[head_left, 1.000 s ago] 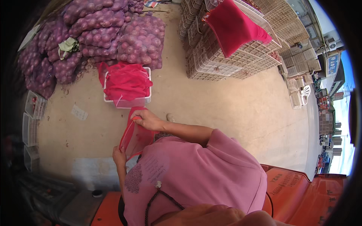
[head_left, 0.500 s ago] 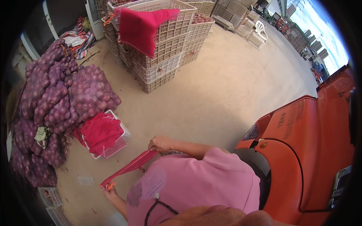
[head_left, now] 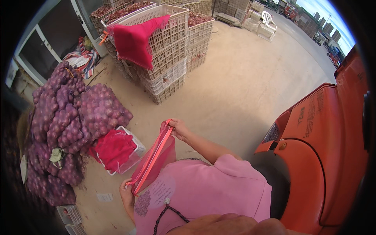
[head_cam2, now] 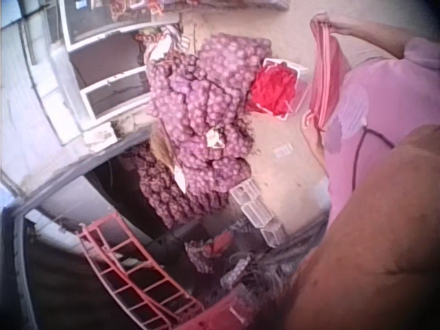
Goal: The person examines and sorts pink mesh bags by hand, picking them up from a pile and a white basket, stretching them out, and then sitting down on the ground to continue handling them.
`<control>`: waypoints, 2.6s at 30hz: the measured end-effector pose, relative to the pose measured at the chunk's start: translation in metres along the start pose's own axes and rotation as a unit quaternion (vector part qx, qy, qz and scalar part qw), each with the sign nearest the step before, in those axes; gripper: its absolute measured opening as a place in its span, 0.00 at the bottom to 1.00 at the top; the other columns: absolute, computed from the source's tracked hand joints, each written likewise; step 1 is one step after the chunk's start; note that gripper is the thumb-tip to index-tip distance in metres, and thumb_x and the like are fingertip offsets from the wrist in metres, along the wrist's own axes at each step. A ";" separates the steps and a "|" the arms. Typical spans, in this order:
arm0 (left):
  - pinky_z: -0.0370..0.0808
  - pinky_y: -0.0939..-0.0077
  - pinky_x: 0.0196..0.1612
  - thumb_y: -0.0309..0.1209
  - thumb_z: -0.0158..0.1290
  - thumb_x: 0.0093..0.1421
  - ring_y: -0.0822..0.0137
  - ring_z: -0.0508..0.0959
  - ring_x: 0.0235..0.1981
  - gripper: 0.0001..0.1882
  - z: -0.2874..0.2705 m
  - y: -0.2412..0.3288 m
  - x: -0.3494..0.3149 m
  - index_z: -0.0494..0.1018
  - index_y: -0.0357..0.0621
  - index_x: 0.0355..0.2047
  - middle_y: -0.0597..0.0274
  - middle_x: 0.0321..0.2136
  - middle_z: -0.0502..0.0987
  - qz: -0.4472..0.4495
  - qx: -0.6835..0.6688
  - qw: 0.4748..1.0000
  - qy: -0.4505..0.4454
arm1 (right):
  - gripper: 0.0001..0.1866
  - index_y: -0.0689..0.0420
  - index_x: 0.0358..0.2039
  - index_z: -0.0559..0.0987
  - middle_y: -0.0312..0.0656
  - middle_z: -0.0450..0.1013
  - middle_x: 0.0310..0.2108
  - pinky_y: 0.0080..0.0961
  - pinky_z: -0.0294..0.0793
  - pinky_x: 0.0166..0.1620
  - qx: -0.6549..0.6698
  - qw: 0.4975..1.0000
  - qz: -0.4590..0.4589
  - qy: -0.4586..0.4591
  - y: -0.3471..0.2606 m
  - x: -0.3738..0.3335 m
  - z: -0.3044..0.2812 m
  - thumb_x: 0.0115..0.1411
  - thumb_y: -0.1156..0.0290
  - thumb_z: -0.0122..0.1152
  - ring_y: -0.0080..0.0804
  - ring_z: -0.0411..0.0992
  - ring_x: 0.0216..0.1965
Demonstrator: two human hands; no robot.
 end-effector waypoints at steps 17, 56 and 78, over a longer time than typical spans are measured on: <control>0.72 0.71 0.45 0.31 0.47 0.61 0.62 0.74 0.41 0.14 -0.143 -0.041 -0.039 0.67 0.39 0.47 0.57 0.37 0.72 -0.002 -0.422 0.895 -0.146 | 0.12 0.56 0.36 0.77 0.34 0.70 0.29 0.16 0.66 0.28 0.204 0.904 0.187 -0.325 0.058 -0.051 0.107 0.62 0.62 0.52 0.18 0.65 0.25; 0.73 0.71 0.41 0.38 0.48 0.62 0.64 0.77 0.33 0.15 -0.001 -0.018 -0.062 0.74 0.37 0.35 0.59 0.31 0.78 0.009 -0.393 0.919 -0.029 | 0.03 0.61 0.32 0.72 0.38 0.69 0.22 0.11 0.57 0.15 -0.095 0.967 0.138 -0.190 0.005 0.077 0.048 0.60 0.78 0.49 0.15 0.59 0.15; 0.71 0.68 0.42 0.38 0.50 0.59 0.66 0.73 0.39 0.18 -0.040 0.010 -0.150 0.69 0.42 0.46 0.57 0.39 0.72 -0.154 0.133 0.935 0.290 | 0.07 0.57 0.39 0.73 0.35 0.71 0.29 0.19 0.66 0.30 0.211 0.775 0.354 -0.479 0.097 0.023 0.208 0.62 0.70 0.50 0.24 0.65 0.26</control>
Point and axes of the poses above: each hand's wrist, its own x-axis towards the middle knuckle, its own z-axis out of the palm, y = z × x, the point moved 4 cm from there along x, towards the middle knuckle
